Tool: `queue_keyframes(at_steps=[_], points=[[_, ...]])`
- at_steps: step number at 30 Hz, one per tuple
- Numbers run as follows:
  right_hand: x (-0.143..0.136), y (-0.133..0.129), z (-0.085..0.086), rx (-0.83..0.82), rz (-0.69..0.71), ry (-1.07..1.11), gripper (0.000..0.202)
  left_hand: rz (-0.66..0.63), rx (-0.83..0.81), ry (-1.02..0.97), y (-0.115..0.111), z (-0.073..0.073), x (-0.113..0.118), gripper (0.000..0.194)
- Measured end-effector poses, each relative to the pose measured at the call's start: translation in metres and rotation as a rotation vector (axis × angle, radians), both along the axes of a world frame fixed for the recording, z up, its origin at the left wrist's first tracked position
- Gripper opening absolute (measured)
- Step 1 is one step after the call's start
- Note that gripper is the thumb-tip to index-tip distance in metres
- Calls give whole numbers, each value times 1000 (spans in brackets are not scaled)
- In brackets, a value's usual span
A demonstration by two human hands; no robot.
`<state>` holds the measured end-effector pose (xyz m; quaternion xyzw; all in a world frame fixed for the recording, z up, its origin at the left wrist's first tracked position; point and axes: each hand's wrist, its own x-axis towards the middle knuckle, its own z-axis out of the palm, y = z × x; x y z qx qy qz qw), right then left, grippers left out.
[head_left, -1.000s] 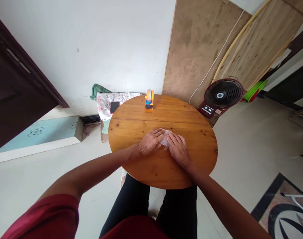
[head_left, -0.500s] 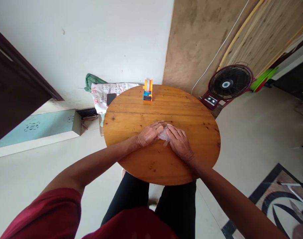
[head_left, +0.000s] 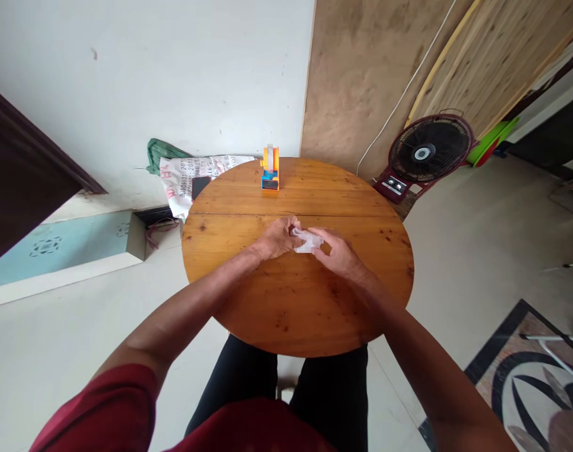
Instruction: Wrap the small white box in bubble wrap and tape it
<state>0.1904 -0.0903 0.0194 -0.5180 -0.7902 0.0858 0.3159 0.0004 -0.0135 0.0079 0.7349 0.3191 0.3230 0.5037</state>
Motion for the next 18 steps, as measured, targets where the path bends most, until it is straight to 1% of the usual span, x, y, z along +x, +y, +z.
queue_keyframes(at_steps=[2, 3, 5, 7, 9, 11, 13, 15, 18], points=[[2, 7, 6, -174, 3, 148, 48, 8, -99, -3, 10, 3, 3, 20], [3, 10, 6, -259, 14, 220, 52, 19, -181, -17, 15, 4, 5, 20], [4, 18, 4, -369, 26, 353, 61, 15, -309, -51, 22, 7, 5, 23], [3, 24, -3, -396, -8, 462, 62, -16, -347, -78, 25, 9, 5, 28], [1, 30, -9, -398, -60, 542, 57, -48, -328, -101, 24, 9, 3, 36], [-1, 32, -12, -413, -68, 585, 51, -56, -326, -134, 20, 9, 0, 47], [-4, 32, -11, -436, -70, 596, 45, -55, -366, -159, 16, 9, -3, 56], [-6, 30, -8, -459, -90, 618, 42, -63, -435, -187, 12, 9, -4, 61], [-8, 26, -4, -480, -112, 693, 42, -169, -574, -282, 9, 9, -5, 61]])
